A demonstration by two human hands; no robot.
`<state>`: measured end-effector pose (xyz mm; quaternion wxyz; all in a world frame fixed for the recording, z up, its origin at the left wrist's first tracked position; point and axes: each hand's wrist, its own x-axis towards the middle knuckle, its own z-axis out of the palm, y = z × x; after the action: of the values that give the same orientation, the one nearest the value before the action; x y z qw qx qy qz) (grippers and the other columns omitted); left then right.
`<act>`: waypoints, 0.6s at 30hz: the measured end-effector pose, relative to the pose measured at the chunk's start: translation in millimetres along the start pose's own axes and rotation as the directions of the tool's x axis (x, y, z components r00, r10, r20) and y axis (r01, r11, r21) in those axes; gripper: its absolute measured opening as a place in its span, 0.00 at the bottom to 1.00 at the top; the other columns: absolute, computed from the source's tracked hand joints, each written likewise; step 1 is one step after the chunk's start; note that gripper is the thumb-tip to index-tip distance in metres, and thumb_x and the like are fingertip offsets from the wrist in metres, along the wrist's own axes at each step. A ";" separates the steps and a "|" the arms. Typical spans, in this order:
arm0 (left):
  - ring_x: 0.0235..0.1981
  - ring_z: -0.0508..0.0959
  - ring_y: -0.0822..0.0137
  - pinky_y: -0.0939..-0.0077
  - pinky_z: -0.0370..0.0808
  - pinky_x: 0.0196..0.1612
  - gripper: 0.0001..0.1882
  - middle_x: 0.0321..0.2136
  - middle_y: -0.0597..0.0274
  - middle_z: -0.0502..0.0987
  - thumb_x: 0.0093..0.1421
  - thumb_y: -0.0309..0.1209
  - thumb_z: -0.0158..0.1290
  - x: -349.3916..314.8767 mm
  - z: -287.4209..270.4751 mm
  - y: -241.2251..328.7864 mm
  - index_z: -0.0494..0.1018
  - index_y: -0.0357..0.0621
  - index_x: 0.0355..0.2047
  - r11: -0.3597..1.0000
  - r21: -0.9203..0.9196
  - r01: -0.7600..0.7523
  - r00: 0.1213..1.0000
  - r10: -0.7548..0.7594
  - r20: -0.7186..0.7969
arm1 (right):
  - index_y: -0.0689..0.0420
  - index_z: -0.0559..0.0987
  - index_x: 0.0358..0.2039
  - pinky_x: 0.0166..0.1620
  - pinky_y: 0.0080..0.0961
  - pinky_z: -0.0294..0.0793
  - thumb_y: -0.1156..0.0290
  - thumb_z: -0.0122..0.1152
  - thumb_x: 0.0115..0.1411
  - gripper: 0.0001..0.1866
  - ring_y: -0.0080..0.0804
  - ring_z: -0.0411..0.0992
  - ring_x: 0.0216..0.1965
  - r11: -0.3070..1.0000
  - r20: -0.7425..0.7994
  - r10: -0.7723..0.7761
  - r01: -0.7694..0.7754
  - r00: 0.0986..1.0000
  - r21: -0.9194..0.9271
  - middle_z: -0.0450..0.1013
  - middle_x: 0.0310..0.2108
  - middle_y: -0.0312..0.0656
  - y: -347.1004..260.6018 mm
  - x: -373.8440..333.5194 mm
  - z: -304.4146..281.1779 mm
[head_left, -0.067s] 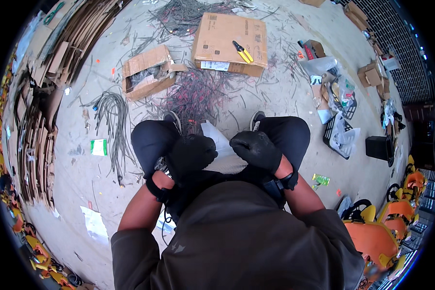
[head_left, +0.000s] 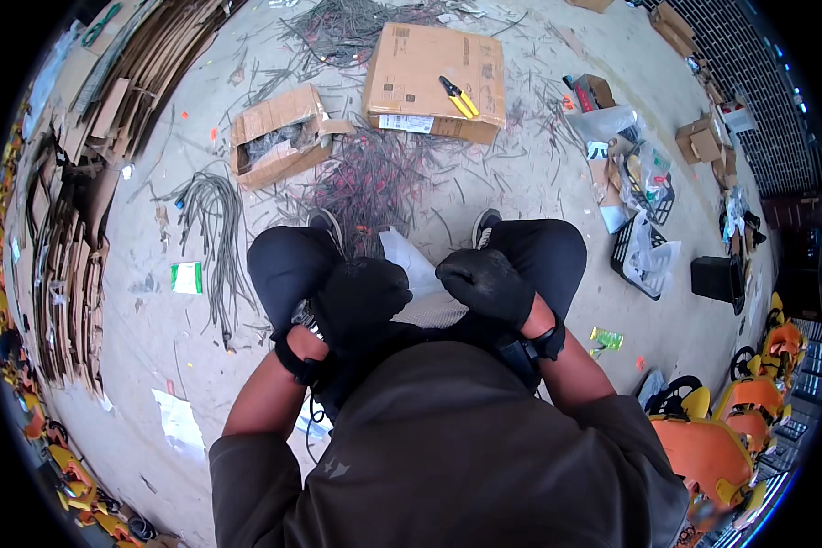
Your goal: The person sits on the floor and uses yellow-handled wire strippers to strip the insulation from black wires. They repeatedly pick up wires, strip them, and drop the pieces onto a pile on the floor.
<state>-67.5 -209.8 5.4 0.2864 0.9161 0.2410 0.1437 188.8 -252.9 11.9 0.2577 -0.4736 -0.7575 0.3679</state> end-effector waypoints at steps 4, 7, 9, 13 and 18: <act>0.35 0.78 0.54 0.64 0.74 0.39 0.08 0.34 0.54 0.79 0.57 0.33 0.57 6.1 -15.7 16.7 0.78 0.41 0.30 0.930 -0.367 0.025 1.000 -0.021 0.017 | 0.59 0.79 0.34 0.38 0.40 0.74 0.70 0.57 0.59 0.08 0.49 0.75 0.35 0.998 0.021 -0.057 0.056 0.998 0.030 0.76 0.31 0.48 8.3 -10.8 3.1; 0.40 0.77 0.56 0.66 0.73 0.44 0.10 0.40 0.51 0.78 0.58 0.34 0.57 13.8 -22.4 31.1 0.78 0.39 0.31 0.803 -0.595 -0.031 0.999 -0.002 -0.054 | 0.60 0.80 0.37 0.38 0.36 0.74 0.70 0.58 0.59 0.09 0.46 0.75 0.34 0.991 0.052 -0.025 0.018 0.998 0.135 0.76 0.32 0.48 0.5 -10.1 2.6; 0.43 0.76 0.59 0.67 0.72 0.46 0.10 0.43 0.51 0.77 0.59 0.33 0.57 16.0 -20.5 37.1 0.78 0.38 0.32 0.721 -0.691 -0.048 0.996 -0.018 -0.088 | 0.61 0.80 0.38 0.38 0.34 0.74 0.71 0.58 0.58 0.10 0.44 0.75 0.33 0.976 0.086 0.008 -0.027 0.996 0.216 0.76 0.32 0.47 -7.5 -6.9 -0.1; 0.43 0.77 0.62 0.68 0.73 0.46 0.10 0.41 0.54 0.79 0.60 0.32 0.56 23.5 -32.3 56.6 0.77 0.36 0.34 0.532 -0.847 -0.023 0.993 -0.087 -0.081 | 0.62 0.80 0.40 0.39 0.31 0.73 0.74 0.59 0.57 0.11 0.40 0.74 0.32 0.943 0.112 0.003 -0.040 0.994 0.330 0.76 0.32 0.46 -11.2 1.0 -6.6; 0.32 0.78 0.68 0.74 0.76 0.39 0.08 0.37 0.54 0.79 0.63 0.28 0.52 32.1 -43.1 63.5 0.76 0.35 0.32 0.404 -0.912 0.064 0.962 -0.268 -0.052 | 0.63 0.80 0.41 0.40 0.31 0.73 0.76 0.58 0.56 0.12 0.38 0.74 0.34 0.917 0.118 0.014 -0.060 0.993 0.394 0.76 0.33 0.46 -12.8 10.3 -15.9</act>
<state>-34.9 -219.1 81.4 0.7214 0.5713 0.2419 0.3076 189.4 -242.2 32.1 0.2981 -0.4043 -0.6716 0.5447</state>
